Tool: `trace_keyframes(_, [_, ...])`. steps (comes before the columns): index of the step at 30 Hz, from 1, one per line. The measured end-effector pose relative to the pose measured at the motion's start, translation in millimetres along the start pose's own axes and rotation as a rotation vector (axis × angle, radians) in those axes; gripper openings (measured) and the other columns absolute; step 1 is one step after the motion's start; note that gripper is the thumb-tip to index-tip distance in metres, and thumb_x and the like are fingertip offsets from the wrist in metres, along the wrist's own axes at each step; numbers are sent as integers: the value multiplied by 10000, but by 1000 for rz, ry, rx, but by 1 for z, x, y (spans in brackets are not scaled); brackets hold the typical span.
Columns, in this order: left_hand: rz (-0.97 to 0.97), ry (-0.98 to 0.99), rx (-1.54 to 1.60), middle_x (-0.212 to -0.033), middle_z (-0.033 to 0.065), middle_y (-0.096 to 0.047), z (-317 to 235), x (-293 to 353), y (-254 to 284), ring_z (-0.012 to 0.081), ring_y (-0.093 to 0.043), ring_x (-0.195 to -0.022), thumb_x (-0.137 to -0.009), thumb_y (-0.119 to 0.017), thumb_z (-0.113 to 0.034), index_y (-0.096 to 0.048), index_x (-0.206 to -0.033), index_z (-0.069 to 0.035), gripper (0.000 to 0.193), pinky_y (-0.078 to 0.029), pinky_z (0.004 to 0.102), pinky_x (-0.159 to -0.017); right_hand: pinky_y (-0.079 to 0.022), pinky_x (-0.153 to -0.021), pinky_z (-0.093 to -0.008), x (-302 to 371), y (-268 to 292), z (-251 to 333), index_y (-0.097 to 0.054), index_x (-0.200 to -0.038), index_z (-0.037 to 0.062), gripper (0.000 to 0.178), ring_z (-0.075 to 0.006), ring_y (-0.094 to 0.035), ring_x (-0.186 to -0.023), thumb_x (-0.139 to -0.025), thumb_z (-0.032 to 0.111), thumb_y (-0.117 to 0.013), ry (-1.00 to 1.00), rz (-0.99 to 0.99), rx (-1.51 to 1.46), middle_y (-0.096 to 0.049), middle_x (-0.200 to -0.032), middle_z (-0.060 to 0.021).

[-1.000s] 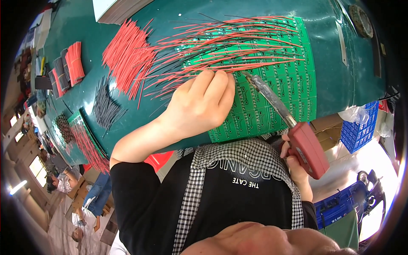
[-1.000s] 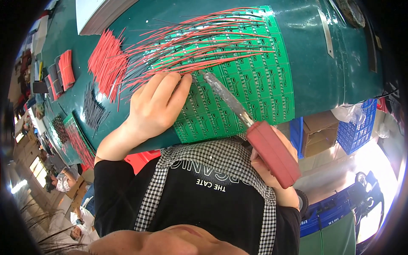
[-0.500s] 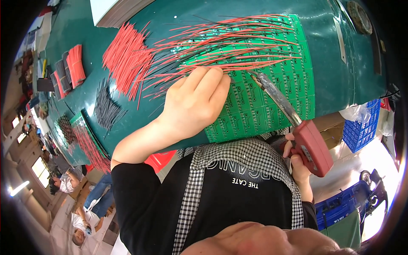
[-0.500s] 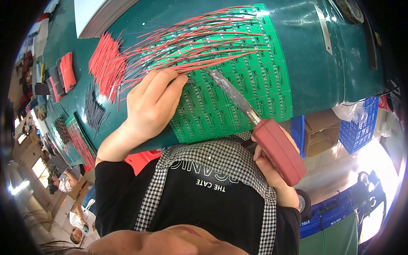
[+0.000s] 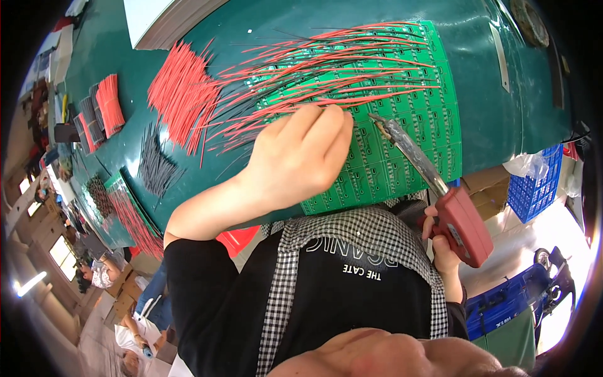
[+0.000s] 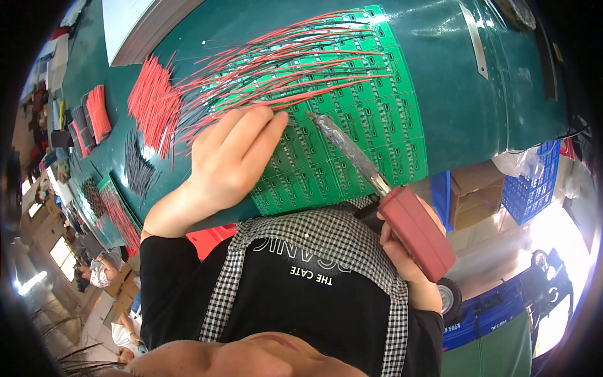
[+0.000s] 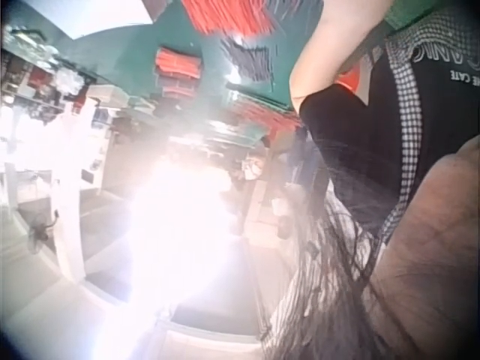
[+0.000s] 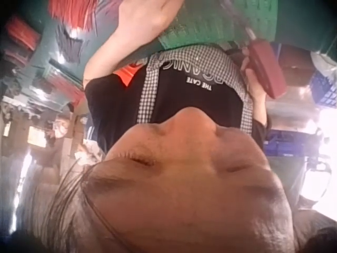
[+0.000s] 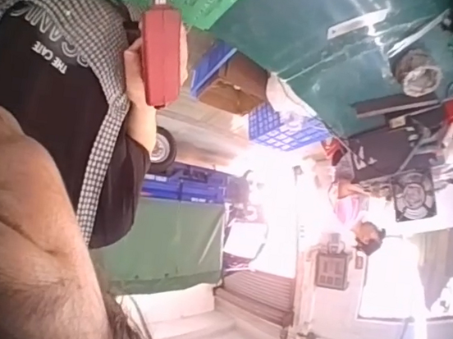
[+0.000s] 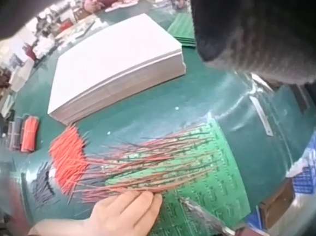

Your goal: Soldering red wires onto a green printed circuit board at a factory workbench.

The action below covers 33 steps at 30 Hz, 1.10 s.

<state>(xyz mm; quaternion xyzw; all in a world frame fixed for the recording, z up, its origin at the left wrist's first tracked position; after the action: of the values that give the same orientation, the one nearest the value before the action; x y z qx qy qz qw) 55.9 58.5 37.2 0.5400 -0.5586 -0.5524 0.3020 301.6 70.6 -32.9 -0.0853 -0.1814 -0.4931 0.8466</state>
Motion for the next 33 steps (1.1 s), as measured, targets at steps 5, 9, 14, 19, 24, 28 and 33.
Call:
trace_keyframes(5, [-6,5,3,-867,105,-585,4,-2,-5,217,-606,-716,-619,-631,-26,-651,-934,42,323,-513,303,-595,-528,-707,-321,7,1,-3,-674,-998,79,361,-276,-654,-874,-645,28,-733,137,-2,378,-657,-1011,-118])
trace_keyframes(9, [-7,5,21,-876,113,-585,5,-1,-7,225,-609,-722,-622,-626,-25,-646,-940,46,327,-518,310,-606,-544,-756,-347,8,-3,-9,-664,-1028,68,384,-289,-662,-915,-652,25,-733,162,52,530,-647,-1075,-133])
trace_keyframes(14, [-9,4,47,-897,123,-583,6,-1,-7,234,-614,-739,-625,-621,-22,-638,-949,53,332,-525,314,-624,-547,-757,-349,0,-13,-4,-616,-1101,21,436,-295,-672,-890,-680,34,-727,197,94,560,-647,-1069,-153])
trace_keyframes(19, [15,0,45,-903,122,-581,6,0,-9,234,-615,-754,-631,-624,-23,-636,-951,52,328,-528,315,-636,-541,-755,-341,-3,-14,1,-522,-1192,-45,570,-290,-683,-872,-720,162,-766,226,116,338,-651,-1077,-174])
trace_keyframes(24, [58,-10,13,-922,120,-580,4,1,-11,230,-615,-777,-642,-626,-23,-635,-961,48,327,-530,313,-647,-538,-744,-336,-4,-16,11,-522,-1197,-49,570,-284,-683,-879,-730,172,-765,255,133,324,-655,-1074,-171])
trace_keyframes(28, [70,-31,-25,-934,114,-582,2,0,-11,225,-618,-790,-647,-624,-28,-634,-964,45,325,-529,308,-650,-531,-695,-311,6,-11,13,-531,-1201,-35,549,-249,-681,-792,-707,80,-743,346,96,637,-668,-1001,-152])
trace_keyframes(33, [71,-29,-41,-922,106,-587,2,-1,-12,216,-621,-792,-642,-627,-28,-635,-963,38,328,-528,303,-644,-493,-593,-262,-7,-5,8,-496,-1236,-63,601,-158,-629,-660,-690,43,-726,100,26,104,-649,-957,-129])
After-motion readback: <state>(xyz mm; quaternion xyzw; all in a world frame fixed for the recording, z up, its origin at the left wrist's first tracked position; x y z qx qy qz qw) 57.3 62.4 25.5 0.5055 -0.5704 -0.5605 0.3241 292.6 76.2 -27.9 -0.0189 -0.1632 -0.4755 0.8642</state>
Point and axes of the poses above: each hand's wrist, its own x-axis away from the middle knuckle, its own y-axis out of the back of the hand, z = x × y, the point moved 9 cm from there along -x, towards the middle knuckle
